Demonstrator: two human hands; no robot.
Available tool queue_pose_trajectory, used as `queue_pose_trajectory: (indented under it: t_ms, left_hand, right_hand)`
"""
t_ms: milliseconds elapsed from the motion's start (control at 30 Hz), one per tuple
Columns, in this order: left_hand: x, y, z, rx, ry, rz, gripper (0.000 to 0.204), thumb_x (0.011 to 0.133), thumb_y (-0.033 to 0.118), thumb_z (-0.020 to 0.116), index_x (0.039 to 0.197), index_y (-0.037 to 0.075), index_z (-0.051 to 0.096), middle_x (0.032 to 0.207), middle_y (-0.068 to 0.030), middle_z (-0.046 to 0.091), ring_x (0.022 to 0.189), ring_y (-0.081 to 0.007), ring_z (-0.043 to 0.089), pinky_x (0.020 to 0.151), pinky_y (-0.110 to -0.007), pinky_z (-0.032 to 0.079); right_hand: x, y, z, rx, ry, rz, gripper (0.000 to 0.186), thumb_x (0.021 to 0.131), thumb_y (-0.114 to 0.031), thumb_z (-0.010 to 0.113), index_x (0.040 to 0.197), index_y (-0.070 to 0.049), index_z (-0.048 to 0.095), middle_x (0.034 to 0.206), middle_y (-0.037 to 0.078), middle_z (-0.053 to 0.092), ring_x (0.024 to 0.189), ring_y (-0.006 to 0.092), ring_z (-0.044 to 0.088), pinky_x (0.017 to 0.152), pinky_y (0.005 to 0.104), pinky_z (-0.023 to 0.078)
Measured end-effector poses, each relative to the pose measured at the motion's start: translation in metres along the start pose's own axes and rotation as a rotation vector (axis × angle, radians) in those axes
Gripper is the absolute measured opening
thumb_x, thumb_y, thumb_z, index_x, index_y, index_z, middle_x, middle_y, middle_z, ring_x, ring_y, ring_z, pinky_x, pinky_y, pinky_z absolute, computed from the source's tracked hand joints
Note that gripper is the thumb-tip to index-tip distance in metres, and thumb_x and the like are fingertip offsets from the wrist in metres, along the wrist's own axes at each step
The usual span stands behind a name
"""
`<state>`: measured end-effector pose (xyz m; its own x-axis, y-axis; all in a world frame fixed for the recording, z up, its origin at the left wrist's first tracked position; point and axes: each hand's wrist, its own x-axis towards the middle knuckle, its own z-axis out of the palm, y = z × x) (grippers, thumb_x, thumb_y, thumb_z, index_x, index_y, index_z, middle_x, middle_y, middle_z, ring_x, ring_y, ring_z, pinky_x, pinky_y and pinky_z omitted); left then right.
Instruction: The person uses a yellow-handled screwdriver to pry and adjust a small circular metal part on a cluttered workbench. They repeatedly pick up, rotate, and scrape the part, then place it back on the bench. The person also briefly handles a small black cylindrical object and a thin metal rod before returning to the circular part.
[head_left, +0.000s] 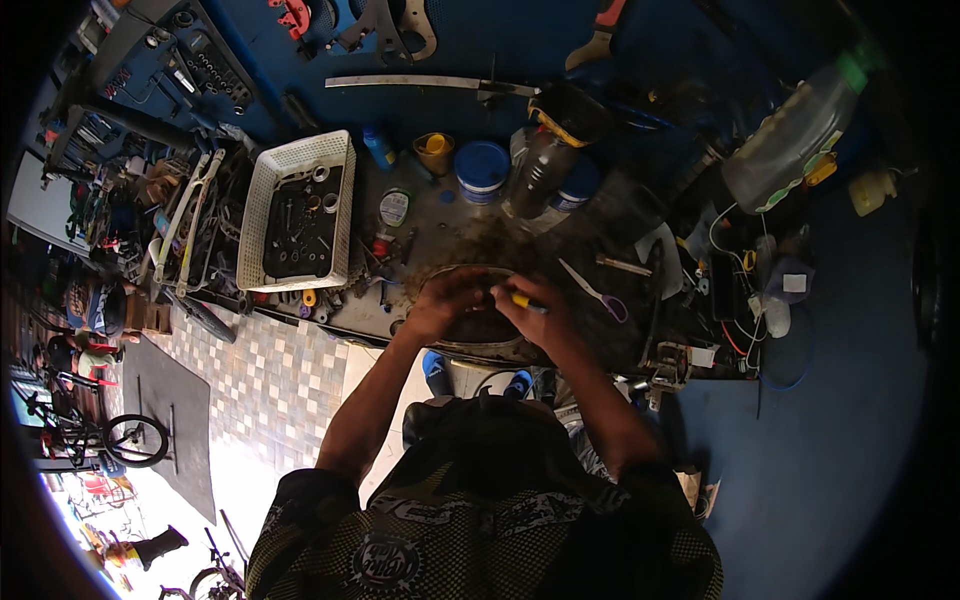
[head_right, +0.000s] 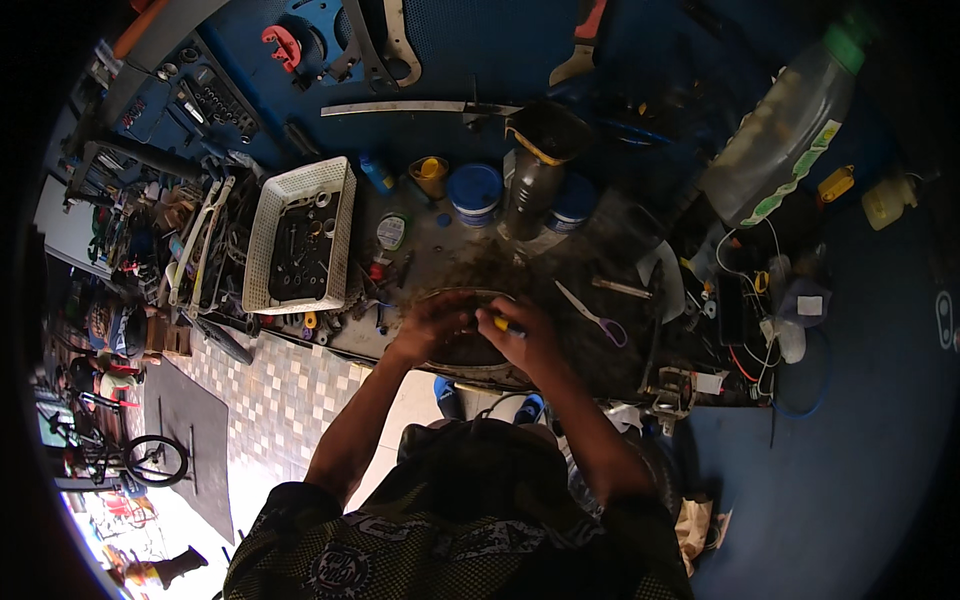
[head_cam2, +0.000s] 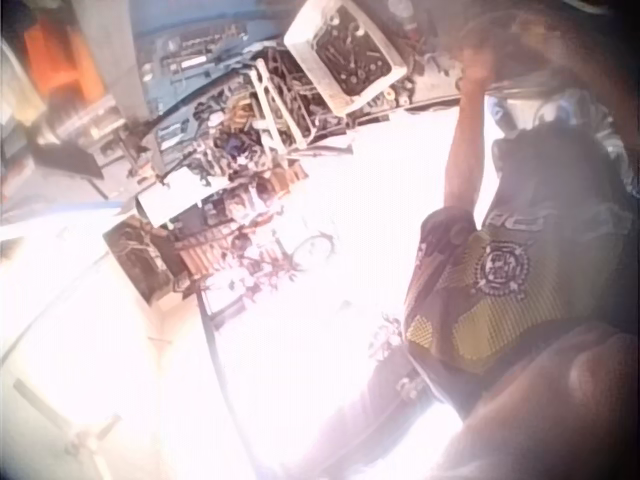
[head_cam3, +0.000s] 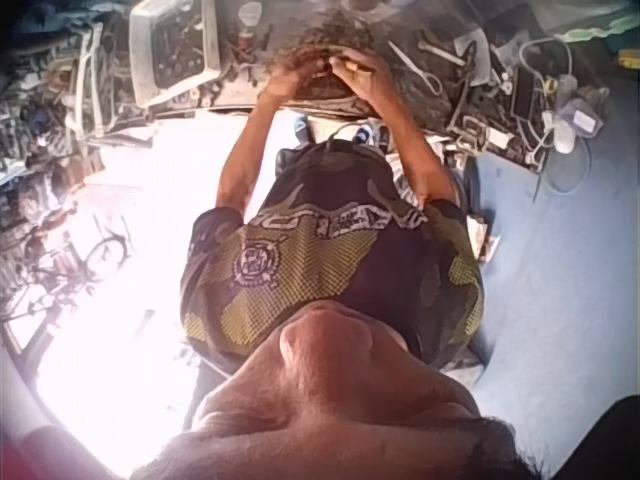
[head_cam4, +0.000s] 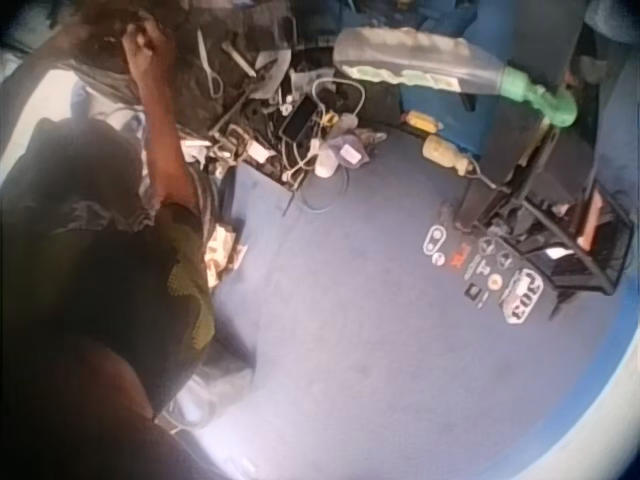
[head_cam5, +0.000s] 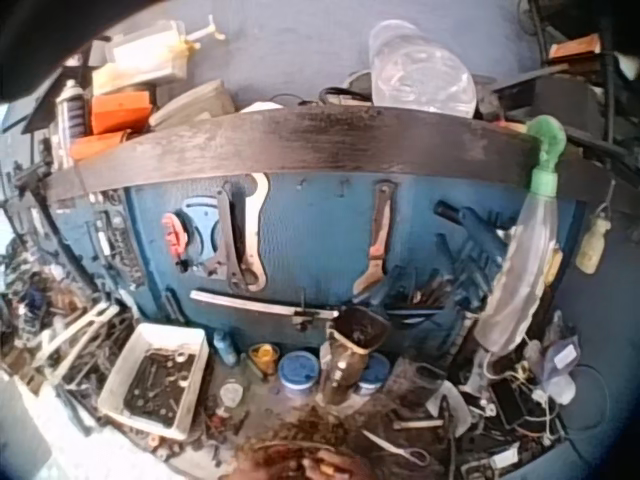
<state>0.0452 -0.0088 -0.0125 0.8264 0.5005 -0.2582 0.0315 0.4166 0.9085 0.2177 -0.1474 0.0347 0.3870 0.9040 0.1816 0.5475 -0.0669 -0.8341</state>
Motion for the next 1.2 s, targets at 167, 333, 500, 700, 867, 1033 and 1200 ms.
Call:
queue_pose_trajectory:
  t_ms: [167, 333, 500, 700, 867, 1033, 1200]
  left_hand:
    - [-0.005, 0.007, -0.001, 0.310, -0.045, 0.126, 0.050, 0.094, 0.003, 0.072, 0.142, 0.008, 0.059, 0.132, -0.0066, 0.066, 0.112, -0.0136, 0.065, 0.093, -0.030, 0.054]
    - [-0.007, 0.009, -0.010, 0.003, 0.053, 0.090, 0.052, 0.095, -0.004, 0.067, 0.143, 0.011, 0.057, 0.140, -0.0040, 0.060, 0.124, -0.0185, 0.061, 0.098, -0.034, 0.054]
    - [-0.007, 0.008, -0.014, -0.189, 0.000, 0.021, 0.055, 0.094, -0.009, 0.066, 0.144, 0.012, 0.055, 0.145, -0.0056, 0.056, 0.127, -0.0223, 0.061, 0.099, -0.036, 0.055]
    - [-0.002, 0.009, -0.010, 0.061, -0.030, 0.068, 0.054, 0.091, -0.010, 0.070, 0.140, 0.010, 0.059, 0.140, -0.0066, 0.060, 0.122, -0.0176, 0.061, 0.098, -0.032, 0.055]
    - [-0.005, 0.012, -0.015, 0.130, -0.046, -0.027, 0.052, 0.091, -0.009, 0.071, 0.140, 0.007, 0.059, 0.136, -0.0067, 0.064, 0.119, -0.0166, 0.063, 0.098, -0.031, 0.055]
    - [-0.004, 0.002, -0.013, -0.077, -0.020, -0.074, 0.042, 0.100, 0.001, 0.065, 0.141, 0.006, 0.058, 0.133, -0.0078, 0.064, 0.120, -0.0196, 0.064, 0.100, -0.037, 0.057]
    - [-0.005, -0.009, -0.022, -0.256, -0.015, -0.077, 0.037, 0.104, 0.012, 0.065, 0.140, 0.007, 0.059, 0.134, -0.0077, 0.061, 0.120, -0.0210, 0.063, 0.099, -0.043, 0.058]
  right_hand:
    - [0.007, 0.029, 0.004, 0.631, -0.127, 0.645, 0.034, 0.101, -0.036, 0.069, 0.102, -0.003, 0.070, 0.075, 0.005, 0.072, 0.063, 0.0123, 0.065, 0.057, 0.0278, 0.050]
    - [-0.006, 0.055, -0.007, 0.651, -0.034, 0.603, 0.034, 0.102, -0.041, 0.065, 0.104, -0.007, 0.072, 0.073, 0.006, 0.074, 0.060, 0.0101, 0.063, 0.051, 0.0248, 0.047]
    - [-0.026, 0.058, -0.002, -0.289, -0.063, 0.186, 0.034, 0.100, -0.038, 0.071, 0.103, -0.004, 0.072, 0.082, 0.001, 0.074, 0.070, 0.0130, 0.072, 0.062, 0.0311, 0.054]
    - [-0.007, 0.041, 0.008, 0.671, -0.086, 0.589, 0.037, 0.100, -0.043, 0.068, 0.105, -0.007, 0.070, 0.078, 0.003, 0.071, 0.071, 0.0084, 0.069, 0.053, 0.0240, 0.044]
    - [0.005, 0.022, 0.011, 0.462, -0.186, 0.389, 0.027, 0.098, -0.033, 0.074, 0.104, -0.007, 0.071, 0.088, 0.001, 0.071, 0.070, 0.0126, 0.070, 0.063, 0.0281, 0.050]
    - [-0.001, 0.011, -0.003, -0.159, -0.018, -0.371, 0.023, 0.089, -0.021, 0.082, 0.107, -0.011, 0.072, 0.096, 0.008, 0.073, 0.091, 0.0260, 0.070, 0.075, 0.0385, 0.055]
    - [-0.004, 0.009, -0.009, -0.024, 0.078, -0.309, 0.028, 0.085, -0.015, 0.084, 0.111, -0.010, 0.074, 0.099, 0.010, 0.074, 0.093, 0.0303, 0.068, 0.080, 0.0398, 0.054]
